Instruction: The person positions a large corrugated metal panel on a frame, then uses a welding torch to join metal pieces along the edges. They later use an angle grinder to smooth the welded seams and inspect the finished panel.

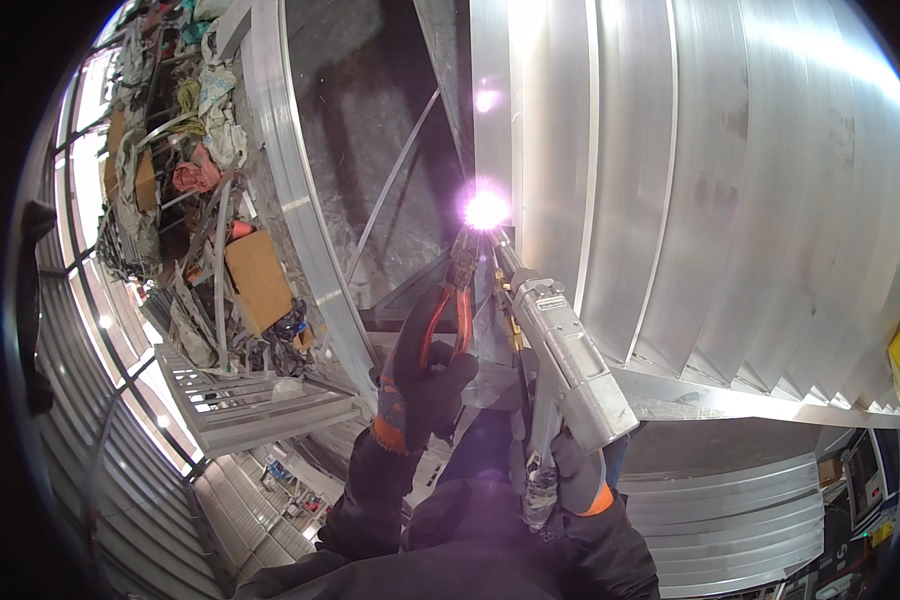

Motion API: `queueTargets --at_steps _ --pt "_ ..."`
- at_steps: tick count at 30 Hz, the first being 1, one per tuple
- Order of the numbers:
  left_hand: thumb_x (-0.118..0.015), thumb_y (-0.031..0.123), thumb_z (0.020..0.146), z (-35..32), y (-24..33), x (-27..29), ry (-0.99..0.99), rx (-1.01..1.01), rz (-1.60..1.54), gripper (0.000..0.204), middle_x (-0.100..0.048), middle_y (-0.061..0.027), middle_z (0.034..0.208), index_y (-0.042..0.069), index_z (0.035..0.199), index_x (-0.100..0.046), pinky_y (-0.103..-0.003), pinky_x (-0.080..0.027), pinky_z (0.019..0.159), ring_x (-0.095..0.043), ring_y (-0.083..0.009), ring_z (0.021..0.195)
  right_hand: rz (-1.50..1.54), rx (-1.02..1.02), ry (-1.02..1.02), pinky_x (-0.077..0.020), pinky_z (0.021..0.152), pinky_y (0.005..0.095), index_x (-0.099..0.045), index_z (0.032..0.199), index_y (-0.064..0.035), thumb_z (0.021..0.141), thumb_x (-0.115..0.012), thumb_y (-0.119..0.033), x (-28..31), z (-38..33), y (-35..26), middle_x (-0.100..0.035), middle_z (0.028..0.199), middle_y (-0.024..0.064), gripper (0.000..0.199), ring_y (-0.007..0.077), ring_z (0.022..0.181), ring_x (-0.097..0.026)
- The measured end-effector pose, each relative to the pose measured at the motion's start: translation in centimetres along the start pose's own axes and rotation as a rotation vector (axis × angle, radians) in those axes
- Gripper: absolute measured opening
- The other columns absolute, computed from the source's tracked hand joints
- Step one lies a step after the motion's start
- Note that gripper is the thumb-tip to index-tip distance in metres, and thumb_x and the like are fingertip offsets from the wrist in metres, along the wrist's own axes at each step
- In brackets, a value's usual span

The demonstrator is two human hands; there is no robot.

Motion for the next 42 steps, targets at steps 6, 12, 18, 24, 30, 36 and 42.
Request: queueTargets --at_steps 6,12,18,24,30,36,42 --pt "-0.057 0.008 0.094 0.4 0.6 0.3 -0.034 -0.173 0.081 0.035 -0.067 -0.0112 0.091 0.001 0.127 -0.053 -0.028 -0.047 0.044 -0.063 -0.0144 0.056 0.0 0.002 0.018 -0.0499 0.046 0.032 -0.048 0.139 -0.0099 0.09 -0.067 -0.026 0.1 -0.2 0.2 -0.061 0.093 0.0128 0.054 0.0209 0.052 -0.059" --pt "-0.048 0.017 0.103 -3.1 -1.9 1.0 0.017 0.422 -0.378 0.032 -0.07 -0.0121 0.093 0.0 0.131 -0.049 -0.027 -0.048 0.041 -0.066 -0.0149 0.055 -0.03 0.057 0.01 -0.0486 0.045 0.0313 -0.041 0.145 -0.0061 0.096 -0.061 -0.053 0.4 -0.4 -0.7 -0.06 0.096 0.0137 0.07 0.0195 0.049 -0.056" --pt "-0.061 0.011 0.095 -3.5 -3.1 2.1 0.233 0.244 -0.537 0.026 -0.065 -0.0115 0.089 0.006 0.116 -0.046 -0.026 -0.047 0.049 -0.057 -0.0109 0.058 -0.039 0.027 -0.076 -0.0503 0.046 0.0268 -0.047 0.139 -0.0012 0.088 -0.065 -0.066 -0.4 -0.7 -1.4 -0.063 0.096 0.0134 0.084 0.0177 0.052 -0.06" --pt "-0.084 0.009 0.082 0.2 -3.8 -2.2 0.366 0.138 -0.378 0.059 -0.056 -0.0086 0.094 0.0 0.122 -0.041 -0.032 -0.049 0.059 -0.057 -0.0163 0.073 -0.033 0.024 -0.02 -0.0489 0.041 0.0269 -0.039 0.148 -0.0058 0.084 -0.073 -0.064 -0.7 -0.2 -1.4 -0.062 0.094 0.014 0.093 0.0191 0.049 -0.059" --pt "-0.081 0.017 0.086 0.6 -4.5 -3.3 0.534 -0.027 0.114 0.051 -0.052 -0.0128 0.102 -0.001 0.119 -0.046 -0.037 -0.05 0.068 -0.059 -0.0242 0.081 -0.056 0.052 -0.078 -0.0502 0.04 0.0304 -0.036 0.149 -0.0123 0.095 -0.061 -0.058 -0.8 0.0 -0.5 -0.057 0.097 0.0166 0.075 0.0201 0.05 -0.056" --pt "-0.077 0.011 0.085 -4.7 -6.1 -2.4 0.561 0.023 0.165 0.05 -0.055 -0.016 0.104 -0.004 0.123 -0.048 -0.041 -0.05 0.071 -0.058 -0.0276 0.086 -0.108 0.056 -0.075 -0.0484 0.039 0.0295 -0.039 0.146 -0.0102 0.093 -0.066 -0.058 -0.9 -0.1 0.0 -0.058 0.097 0.0152 0.076 0.0195 0.05 -0.058" --pt "-0.077 0.015 0.089 -8.0 -10.5 -3.0 0.587 0.123 0.167 0.048 -0.064 -0.0169 0.098 -0.002 0.124 -0.049 -0.038 -0.054 0.063 -0.067 -0.0267 0.075 -0.138 0.104 -0.113 -0.0481 0.039 0.0303 -0.038 0.146 -0.0096 0.092 -0.066 -0.061 -0.9 0.2 0.0 -0.058 0.097 0.0152 0.08 0.0195 0.049 -0.058"
Point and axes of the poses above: each hand's wrist, its own z-axis towards the middle knuckle, its own x-axis out of the back of the hand, y = z × x, the point moved 5 cm from there along z, towards the middle knuckle
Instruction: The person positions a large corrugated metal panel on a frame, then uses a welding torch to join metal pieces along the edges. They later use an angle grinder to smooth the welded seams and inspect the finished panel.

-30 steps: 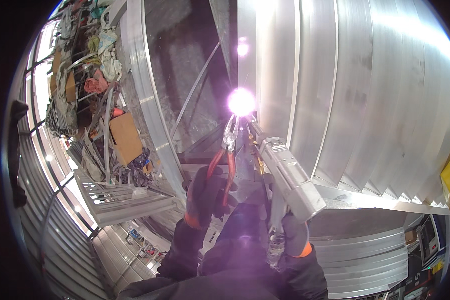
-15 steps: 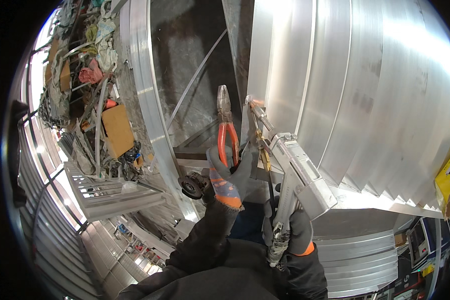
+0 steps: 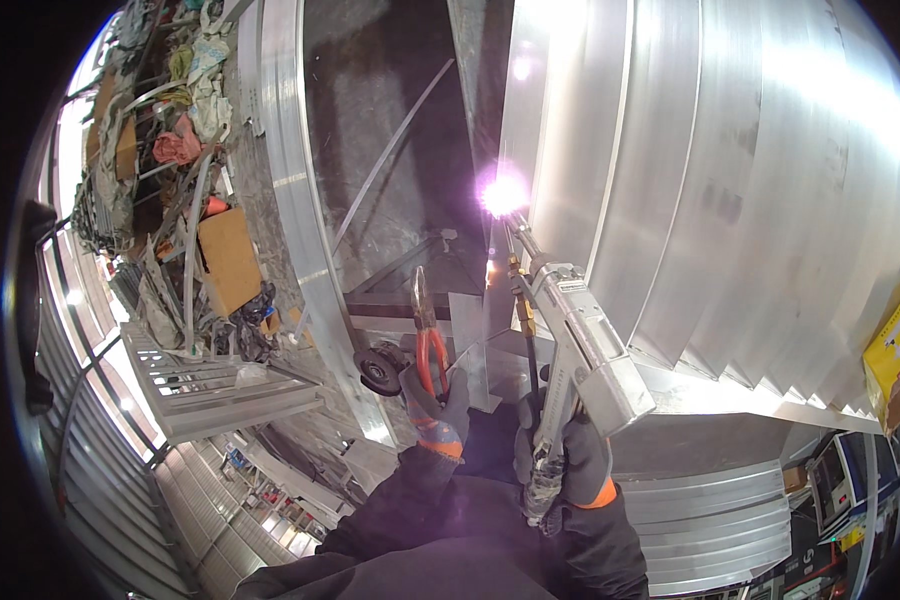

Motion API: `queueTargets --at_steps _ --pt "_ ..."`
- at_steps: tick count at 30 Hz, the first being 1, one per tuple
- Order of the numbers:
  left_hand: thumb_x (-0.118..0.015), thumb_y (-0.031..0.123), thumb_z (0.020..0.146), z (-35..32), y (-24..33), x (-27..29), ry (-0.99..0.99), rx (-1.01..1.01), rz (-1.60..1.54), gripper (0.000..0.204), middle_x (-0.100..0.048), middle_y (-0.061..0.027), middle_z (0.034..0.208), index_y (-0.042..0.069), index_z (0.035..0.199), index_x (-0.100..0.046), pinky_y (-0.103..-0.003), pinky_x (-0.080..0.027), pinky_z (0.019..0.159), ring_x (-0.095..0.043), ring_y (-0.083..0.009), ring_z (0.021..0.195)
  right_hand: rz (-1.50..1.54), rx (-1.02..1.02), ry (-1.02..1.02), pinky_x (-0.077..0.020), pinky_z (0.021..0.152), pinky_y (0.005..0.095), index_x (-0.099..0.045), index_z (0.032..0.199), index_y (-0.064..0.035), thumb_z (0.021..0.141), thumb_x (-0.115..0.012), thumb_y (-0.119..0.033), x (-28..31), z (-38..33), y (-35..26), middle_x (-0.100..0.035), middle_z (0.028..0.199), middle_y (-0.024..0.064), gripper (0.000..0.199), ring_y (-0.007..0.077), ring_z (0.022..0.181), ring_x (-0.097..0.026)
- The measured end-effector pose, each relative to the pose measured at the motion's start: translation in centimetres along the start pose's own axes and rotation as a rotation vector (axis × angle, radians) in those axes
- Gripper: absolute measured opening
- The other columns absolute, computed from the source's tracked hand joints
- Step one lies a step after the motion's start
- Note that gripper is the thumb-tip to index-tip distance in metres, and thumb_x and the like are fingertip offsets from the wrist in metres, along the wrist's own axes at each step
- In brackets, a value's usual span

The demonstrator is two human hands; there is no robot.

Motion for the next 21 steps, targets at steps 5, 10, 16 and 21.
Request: queueTargets --at_steps 5,10,16,21 --pt "-0.076 0.011 0.088 -1.2 -3.5 -0.7 -0.042 0.067 -0.051 0.047 -0.059 -0.0114 0.105 -0.001 0.125 -0.05 -0.035 -0.052 0.075 -0.06 -0.0197 0.087 0.05 -0.01 0.017 -0.0501 0.039 0.0292 -0.036 0.148 -0.0093 0.091 -0.068 -0.06 -0.3 -1.0 -0.5 -0.057 0.096 0.0166 0.083 0.0195 0.049 -0.057" --pt "-0.077 0.013 0.088 -2.2 -5.1 -1.1 -0.032 0.058 0.032 0.048 -0.061 -0.0125 0.104 -0.002 0.125 -0.05 -0.036 -0.053 0.077 -0.061 -0.0212 0.089 0.074 0.058 0.057 -0.0489 0.04 0.0285 -0.036 0.15 -0.008 0.09 -0.065 -0.064 -0.2 -1.0 -1.8 -0.059 0.093 0.0164 0.087 0.0191 0.049 -0.057" --pt "-0.079 0.018 0.088 -2.9 -6.6 -2.4 -0.074 0.076 0.037 0.045 -0.063 -0.0106 0.094 0.0 0.121 -0.053 -0.036 -0.053 0.073 -0.062 -0.0217 0.081 0.15 0.019 0.019 -0.0483 0.039 0.0276 -0.034 0.151 -0.0102 0.094 -0.06 -0.063 0.1 -0.1 -1.7 -0.057 0.093 0.0164 0.082 0.0175 0.048 -0.055" --pt "-0.078 0.018 0.089 -3.7 -7.9 -3.1 -0.126 0.149 -0.048 0.042 -0.062 -0.0103 0.095 0.001 0.116 -0.052 -0.036 -0.053 0.071 -0.061 -0.0202 0.08 0.127 0.006 0.022 -0.0486 0.039 0.0288 -0.035 0.151 -0.0109 0.093 -0.062 -0.063 0.4 0.3 -1.4 -0.059 0.094 0.0163 0.082 0.0186 0.049 -0.055"
Point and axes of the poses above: each hand's wrist, its own z-axis towards the middle knuckle, its own x-axis out of the back of the hand, y = z × x, the point moved 5 cm from there along z, towards the middle knuckle
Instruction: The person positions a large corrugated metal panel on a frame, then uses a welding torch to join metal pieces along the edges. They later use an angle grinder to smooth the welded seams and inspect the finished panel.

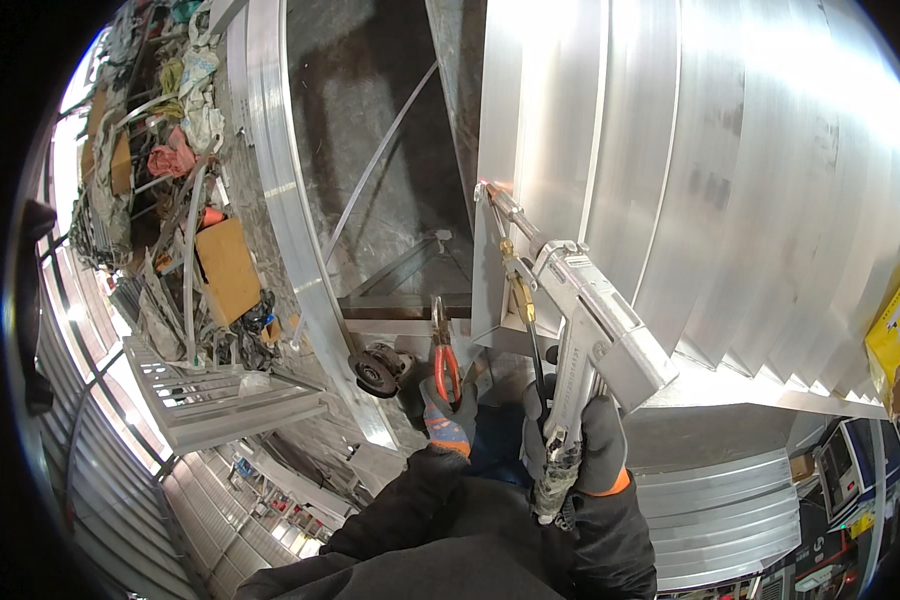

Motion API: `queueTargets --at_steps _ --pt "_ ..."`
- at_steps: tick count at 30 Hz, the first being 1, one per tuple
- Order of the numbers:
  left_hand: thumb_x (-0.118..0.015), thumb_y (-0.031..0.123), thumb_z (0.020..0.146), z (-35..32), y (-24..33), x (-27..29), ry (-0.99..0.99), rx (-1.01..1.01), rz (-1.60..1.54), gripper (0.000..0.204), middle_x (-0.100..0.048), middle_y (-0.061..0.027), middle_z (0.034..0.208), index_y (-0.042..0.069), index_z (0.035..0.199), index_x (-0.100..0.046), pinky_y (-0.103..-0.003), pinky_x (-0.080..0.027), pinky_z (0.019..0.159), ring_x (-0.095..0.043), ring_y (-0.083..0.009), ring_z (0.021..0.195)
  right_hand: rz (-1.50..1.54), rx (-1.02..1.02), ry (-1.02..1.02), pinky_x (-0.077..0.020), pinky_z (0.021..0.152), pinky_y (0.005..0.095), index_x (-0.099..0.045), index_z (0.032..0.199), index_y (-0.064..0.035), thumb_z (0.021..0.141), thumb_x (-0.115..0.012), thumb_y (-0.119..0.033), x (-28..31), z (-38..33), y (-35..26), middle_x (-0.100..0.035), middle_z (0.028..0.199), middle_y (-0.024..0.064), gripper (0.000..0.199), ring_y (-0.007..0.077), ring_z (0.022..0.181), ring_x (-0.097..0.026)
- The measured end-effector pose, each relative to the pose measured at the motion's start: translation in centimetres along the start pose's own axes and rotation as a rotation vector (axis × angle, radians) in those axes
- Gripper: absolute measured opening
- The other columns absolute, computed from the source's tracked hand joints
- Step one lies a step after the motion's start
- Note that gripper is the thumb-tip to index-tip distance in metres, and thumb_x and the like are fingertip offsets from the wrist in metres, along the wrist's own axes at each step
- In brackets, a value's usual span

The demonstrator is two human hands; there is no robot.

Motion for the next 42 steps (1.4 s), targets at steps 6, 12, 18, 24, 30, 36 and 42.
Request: queueTargets --at_steps 6,12,18,24,30,36,42 --pt "-0.079 0.017 0.087 0.1 -0.3 -0.3 -0.059 -0.04 -0.051 0.045 -0.064 -0.0109 0.1 0.001 0.118 -0.051 -0.035 -0.053 0.074 -0.063 -0.0218 0.083 -0.005 -0.006 -0.033 -0.0494 0.039 0.0299 -0.036 0.15 -0.0112 0.094 -0.062 -0.061 -0.1 0.3 0.1 -0.058 0.095 0.0165 0.079 0.0197 0.05 -0.056" --pt "-0.084 0.018 0.082 -0.4 -0.3 -0.3 -0.064 0.191 -0.114 0.05 -0.057 -0.0086 0.096 0.002 0.117 -0.051 -0.035 -0.052 0.072 -0.058 -0.0206 0.08 0.041 -0.022 -0.053 -0.0514 0.041 0.0317 -0.036 0.148 -0.0127 0.095 -0.063 -0.058 0.0 0.3 0.6 -0.057 0.099 0.0169 0.075 0.0222 0.052 -0.059" --pt "-0.084 0.018 0.082 -0.1 0.9 0.1 -0.046 0.079 -0.087 0.048 -0.053 -0.0109 0.101 0.001 0.114 -0.053 -0.037 -0.05 0.071 -0.056 -0.0223 0.084 -0.018 -0.025 -0.083 -0.0516 0.041 0.0319 -0.036 0.149 -0.0131 0.094 -0.064 -0.058 -0.3 0.4 0.7 -0.057 0.1 0.0154 0.077 0.022 0.054 -0.059" --pt "-0.08 0.02 0.086 -0.2 1.5 0.2 -0.056 -0.024 0.097 0.054 -0.062 -0.015 0.097 0.001 0.123 -0.046 -0.04 -0.053 0.072 -0.063 -0.0266 0.082 -0.046 -0.042 0.002 -0.0494 0.043 0.0294 -0.041 0.147 -0.0121 0.089 -0.067 -0.063 -0.6 0.0 0.7 -0.059 0.099 0.0119 0.081 0.0182 0.052 -0.059" --pt "-0.081 0.024 0.085 -0.3 0.6 0.2 -0.069 0.117 -0.009 0.055 -0.06 -0.0122 0.094 0.001 0.123 -0.048 -0.038 -0.053 0.068 -0.061 -0.0228 0.074 -0.086 -0.048 -0.009 -0.0498 0.044 0.0298 -0.041 0.145 -0.0111 0.087 -0.069 -0.063 -0.5 -0.1 0.8 -0.059 0.097 0.0113 0.083 0.0181 0.053 -0.06" --pt "-0.082 0.026 0.084 -0.6 0.2 0.4 -0.039 0.217 -0.005 0.052 -0.063 -0.0125 0.088 0.0 0.117 -0.051 -0.039 -0.053 0.067 -0.064 -0.0247 0.074 -0.069 -0.048 -0.055 -0.0493 0.042 0.0308 -0.036 0.149 -0.0125 0.092 -0.066 -0.061 0.4 -0.3 1.0 -0.057 0.101 0.0141 0.081 0.0196 0.055 -0.057" --pt "-0.058 0.023 0.101 -0.9 2.4 2.8 -0.074 0.129 -0.083 0.026 -0.056 -0.0167 0.092 0.001 0.111 -0.053 -0.044 -0.047 0.071 -0.059 -0.0311 0.08 -0.117 -0.022 0.128 -0.052 0.045 0.0308 -0.045 0.135 -0.0037 0.083 -0.074 -0.063 -1.2 -3.4 1.8 -0.06 0.087 0.0133 0.084 0.0215 0.056 -0.061"
Point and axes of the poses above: each hand's wrist, its own z-axis towards the middle knuckle, its own x-axis out of the back of the hand, y = z × x, the point moved 5 cm from there along z, towards the middle knuckle
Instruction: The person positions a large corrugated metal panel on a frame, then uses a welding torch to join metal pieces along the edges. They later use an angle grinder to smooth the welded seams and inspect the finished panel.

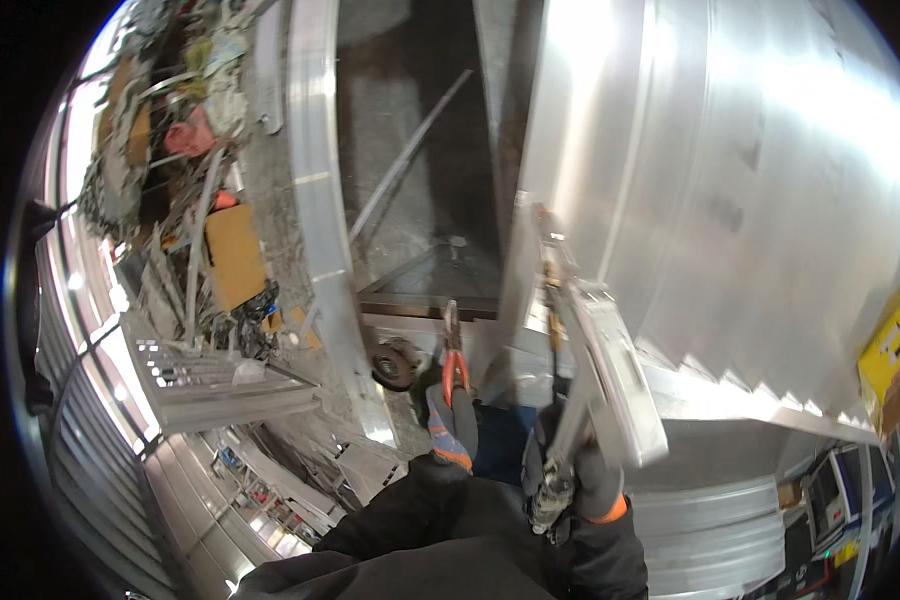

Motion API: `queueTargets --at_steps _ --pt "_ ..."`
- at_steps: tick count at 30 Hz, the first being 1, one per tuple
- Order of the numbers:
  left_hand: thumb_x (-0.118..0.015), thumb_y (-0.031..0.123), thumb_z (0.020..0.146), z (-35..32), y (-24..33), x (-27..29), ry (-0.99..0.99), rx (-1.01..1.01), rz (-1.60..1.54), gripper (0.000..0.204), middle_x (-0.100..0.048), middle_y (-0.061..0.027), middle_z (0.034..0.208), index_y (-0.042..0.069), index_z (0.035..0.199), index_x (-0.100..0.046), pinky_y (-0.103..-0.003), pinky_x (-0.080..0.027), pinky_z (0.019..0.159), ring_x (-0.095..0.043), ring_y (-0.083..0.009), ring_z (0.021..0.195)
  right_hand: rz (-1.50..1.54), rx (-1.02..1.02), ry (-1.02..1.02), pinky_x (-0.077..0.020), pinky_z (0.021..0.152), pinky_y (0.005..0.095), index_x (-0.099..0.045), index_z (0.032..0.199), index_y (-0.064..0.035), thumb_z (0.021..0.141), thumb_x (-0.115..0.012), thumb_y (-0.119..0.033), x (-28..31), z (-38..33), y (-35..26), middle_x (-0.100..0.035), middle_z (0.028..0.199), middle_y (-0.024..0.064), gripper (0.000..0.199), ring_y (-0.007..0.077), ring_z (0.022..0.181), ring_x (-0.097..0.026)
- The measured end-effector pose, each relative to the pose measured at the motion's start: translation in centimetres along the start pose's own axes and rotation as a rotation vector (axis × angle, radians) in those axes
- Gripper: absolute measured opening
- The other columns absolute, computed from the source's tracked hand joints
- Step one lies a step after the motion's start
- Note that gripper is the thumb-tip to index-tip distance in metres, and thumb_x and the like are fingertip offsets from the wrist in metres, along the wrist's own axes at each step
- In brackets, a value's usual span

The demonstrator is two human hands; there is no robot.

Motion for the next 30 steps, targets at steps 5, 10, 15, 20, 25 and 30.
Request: queueTargets --at_steps 5,10,15,20,25,30 --pt "-0.055 0.019 0.103 1.1 2.7 5.2 0.069 -0.271 0.088 0.021 -0.058 -0.0176 0.099 0.001 0.114 -0.053 -0.043 -0.048 0.073 -0.06 -0.0288 0.083 -0.284 -0.104 -0.222 -0.0578 0.056 0.0377 -0.051 0.122 0.0049 0.088 -0.075 -0.03 -3.2 -0.2 1.8 -0.062 0.082 0.0153 0.054 0.0305 0.066 -0.068" --pt "-0.054 0.022 0.103 16.9 0.5 12.1 0.177 -0.186 -0.198 0.035 -0.06 -0.0165 0.117 0.0 0.129 -0.053 -0.036 -0.049 0.089 -0.059 -0.0234 0.105 -0.698 0.144 -0.255 -0.0521 0.093 0.0347 -0.039 0.149 0.0018 0.083 -0.072 0.002 -6.0 0.8 6.3 -0.062 0.129 0.0149 0.074 0.018 0.11 -0.061" --pt "-0.059 0.008 0.097 32.4 2.8 16.8 0.565 -0.755 0.312 0.035 -0.052 -0.0219 0.124 0.002 0.131 -0.054 -0.044 -0.046 0.099 -0.054 -0.0388 0.117 -1.194 0.522 -0.088 -0.0501 0.096 0.0387 -0.037 0.148 0.0026 0.086 -0.072 -0.005 -11.0 3.9 10.1 -0.057 0.129 0.0185 0.071 0.0255 0.116 -0.06" --pt "-0.064 0.005 0.093 39.6 0.9 15.6 0.417 -0.671 0.06 0.034 -0.053 -0.0202 0.126 0.004 0.127 -0.058 -0.045 -0.046 0.099 -0.053 -0.04 0.118 -1.069 0.463 0.085 -0.049 0.1 0.0389 -0.034 0.149 0.0025 0.09 -0.072 -0.008 -12.5 7.6 12.9 -0.055 0.132 0.0189 0.072 0.0266 0.118 -0.059" --pt "-0.067 0.012 0.096 38.4 1.1 14.6 0.655 -0.898 0.35 0.032 -0.051 -0.0222 0.128 0.003 0.125 -0.059 -0.047 -0.049 0.091 -0.056 -0.0374 0.112 -0.988 0.431 0.242 -0.0527 0.08 0.0331 -0.037 0.146 0.0002 0.091 -0.069 -0.011 -12.1 9.0 14.5 -0.058 0.119 0.0133 0.065 0.0173 0.098 -0.06" --pt "-0.067 0.011 0.096 37.8 1.5 14.7 0.698 -0.914 0.292 0.031 -0.05 -0.0215 0.127 0.003 0.124 -0.06 -0.047 -0.05 0.093 -0.055 -0.0382 0.112 -0.978 0.421 0.259 -0.0517 0.093 0.0384 -0.038 0.147 0.0021 0.091 -0.072 -0.012 -12.2 10.0 14.9 -0.057 0.127 0.0182 0.067 0.0252 0.111 -0.061"
Point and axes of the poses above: each hand's wrist, its own z-axis towards the middle knuckle, its own x-axis out of the back of the hand, y = z × x, the point moved 5 cm from there along z, towards the middle knuckle
